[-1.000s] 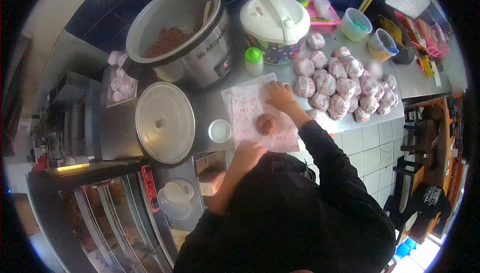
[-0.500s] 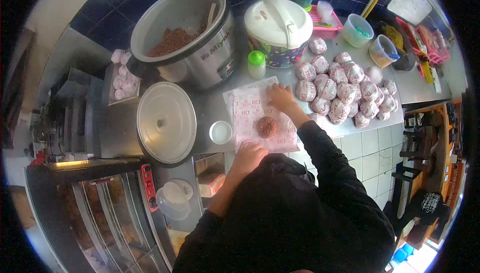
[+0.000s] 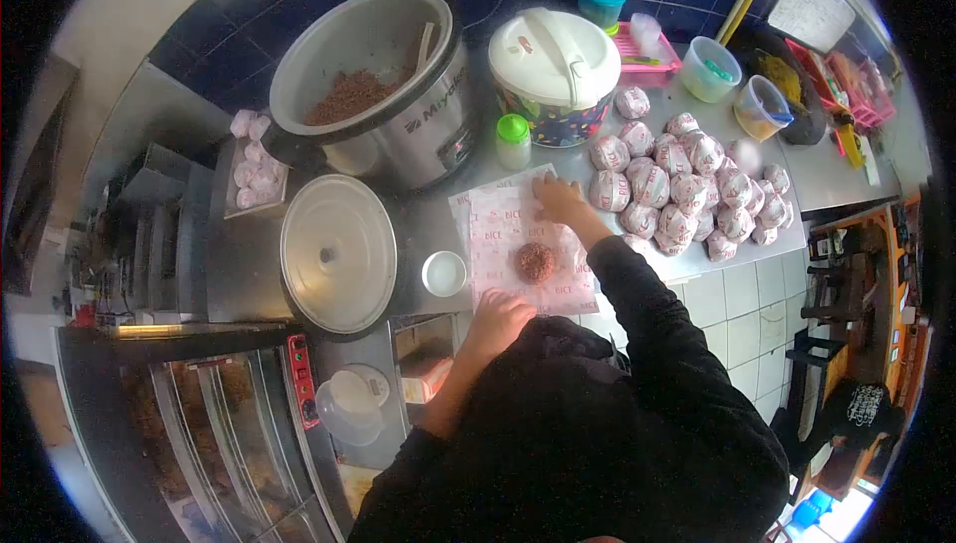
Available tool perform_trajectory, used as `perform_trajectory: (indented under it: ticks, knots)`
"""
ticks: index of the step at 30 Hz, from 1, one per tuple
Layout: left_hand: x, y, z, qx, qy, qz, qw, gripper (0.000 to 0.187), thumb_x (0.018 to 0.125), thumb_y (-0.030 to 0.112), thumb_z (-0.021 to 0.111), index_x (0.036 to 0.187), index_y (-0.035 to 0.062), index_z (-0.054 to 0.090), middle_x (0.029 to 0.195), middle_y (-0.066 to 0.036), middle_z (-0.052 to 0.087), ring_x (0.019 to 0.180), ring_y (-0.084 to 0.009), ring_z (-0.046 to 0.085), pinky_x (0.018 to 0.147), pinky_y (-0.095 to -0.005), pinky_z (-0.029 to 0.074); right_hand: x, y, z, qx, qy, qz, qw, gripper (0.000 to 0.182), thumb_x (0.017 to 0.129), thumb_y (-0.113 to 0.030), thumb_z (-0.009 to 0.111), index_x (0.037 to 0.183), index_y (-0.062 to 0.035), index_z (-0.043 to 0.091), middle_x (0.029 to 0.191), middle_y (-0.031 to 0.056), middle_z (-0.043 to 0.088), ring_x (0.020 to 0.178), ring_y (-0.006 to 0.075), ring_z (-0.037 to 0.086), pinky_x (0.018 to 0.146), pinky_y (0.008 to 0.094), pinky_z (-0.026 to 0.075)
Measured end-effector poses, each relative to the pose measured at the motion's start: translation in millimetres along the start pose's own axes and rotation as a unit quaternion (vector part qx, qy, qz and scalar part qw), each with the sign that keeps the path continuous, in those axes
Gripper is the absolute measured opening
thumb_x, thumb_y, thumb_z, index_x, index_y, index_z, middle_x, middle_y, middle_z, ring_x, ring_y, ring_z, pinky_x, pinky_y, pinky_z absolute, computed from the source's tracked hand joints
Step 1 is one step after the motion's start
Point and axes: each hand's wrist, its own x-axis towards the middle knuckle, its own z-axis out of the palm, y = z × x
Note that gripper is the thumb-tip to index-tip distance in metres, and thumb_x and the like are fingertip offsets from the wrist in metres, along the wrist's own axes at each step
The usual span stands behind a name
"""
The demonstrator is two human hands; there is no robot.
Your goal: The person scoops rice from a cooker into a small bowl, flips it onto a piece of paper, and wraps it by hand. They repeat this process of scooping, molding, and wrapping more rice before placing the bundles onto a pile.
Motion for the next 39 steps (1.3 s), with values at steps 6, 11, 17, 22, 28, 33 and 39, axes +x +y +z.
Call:
perform_trajectory:
  ticks: [6, 11, 17, 22, 28, 33, 39]
  knots:
    - [0, 1, -1, 0.015, -0.002, -0.004, 1.0, 0.012, 0.086, 0.017, 0.073, 0.097, 0.012, 0.076, 0.097, -0.001, 0.071, 0.098, -0.0223, 0.065, 0.102, -0.0459, 0.04, 6, 5, -1, 0.0, -0.024, -0.034, 0.999, 0.059, 0.074, -0.038, 0.086, 0.122, -0.016, 0.059, 0.127, 0.0107, 0.064, 0.123, 0.0335, 0.058, 0.105, 0.06, 0.039]
    - [-1, -2, 5, 0.035, 0.0, -0.005, 0.999, 0.012, 0.085, 0.02, 0.075, 0.096, 0.0149, 0.074, 0.112, -0.003, 0.067, 0.107, -0.0244, 0.061, 0.105, -0.0506, 0.038, -23, -3, 3, -0.093, 0.096, -0.107, 0.985, 0.031, 0.082, -0.034, 0.076, 0.108, -0.0184, 0.067, 0.117, 0.0057, 0.068, 0.118, 0.0278, 0.06, 0.106, 0.0565, 0.036]
    - [16, 12, -13, 0.085, 0.061, -0.014, 0.994, 0.011, 0.085, 0.022, 0.074, 0.093, 0.0137, 0.072, 0.144, -0.015, 0.049, 0.138, -0.0393, 0.041, 0.118, -0.0633, 0.023, -89, -10, 2, -0.108, 0.158, -0.173, 0.966, 0.017, 0.09, -0.023, 0.061, 0.106, -0.0214, 0.068, 0.104, -0.0009, 0.069, 0.107, 0.0184, 0.065, 0.109, 0.0552, 0.035]
    - [35, 14, -26, 0.109, 0.023, -0.012, 0.994, 0.01, 0.089, 0.021, 0.07, 0.093, 0.0115, 0.072, 0.15, -0.018, 0.044, 0.148, -0.0416, 0.029, 0.119, -0.07, 0.012, -136, -9, 10, -0.077, 0.214, -0.227, 0.947, 0.018, 0.089, -0.02, 0.058, 0.103, -0.0203, 0.069, 0.098, -0.0024, 0.067, 0.103, 0.0164, 0.064, 0.109, 0.0472, 0.037]
    - [47, -1, -24, 0.066, -0.014, 0.05, 0.997, 0.012, 0.094, 0.016, 0.063, 0.1, 0.01, 0.071, 0.127, -0.017, 0.065, 0.131, -0.0338, 0.055, 0.12, -0.0666, 0.017, -150, -5, 33, -0.04, 0.208, -0.213, 0.954, 0.021, 0.09, -0.025, 0.059, 0.105, -0.0194, 0.072, 0.101, -0.0011, 0.069, 0.102, 0.0177, 0.065, 0.1, 0.042, 0.044]
    - [48, -14, -15, 0.064, 0.011, 0.041, 0.997, 0.013, 0.094, 0.015, 0.062, 0.103, 0.009, 0.07, 0.11, -0.013, 0.071, 0.114, -0.0282, 0.066, 0.116, -0.059, 0.028, -158, -6, 28, 0.045, 0.201, -0.207, 0.956, 0.026, 0.094, -0.033, 0.061, 0.108, -0.0153, 0.073, 0.098, 0.0032, 0.072, 0.1, 0.0224, 0.067, 0.096, 0.0427, 0.046]
    - [60, -28, -18, -0.009, 0.014, -0.014, 1.0, 0.015, 0.096, 0.017, 0.064, 0.104, 0.0059, 0.068, 0.1, -0.013, 0.073, 0.099, -0.0293, 0.069, 0.102, -0.0512, 0.04, -145, 1, 27, 0.061, 0.131, -0.191, 0.971, 0.026, 0.094, -0.036, 0.064, 0.106, -0.0139, 0.071, 0.096, 0.0078, 0.073, 0.102, 0.0288, 0.067, 0.094, 0.0455, 0.047]
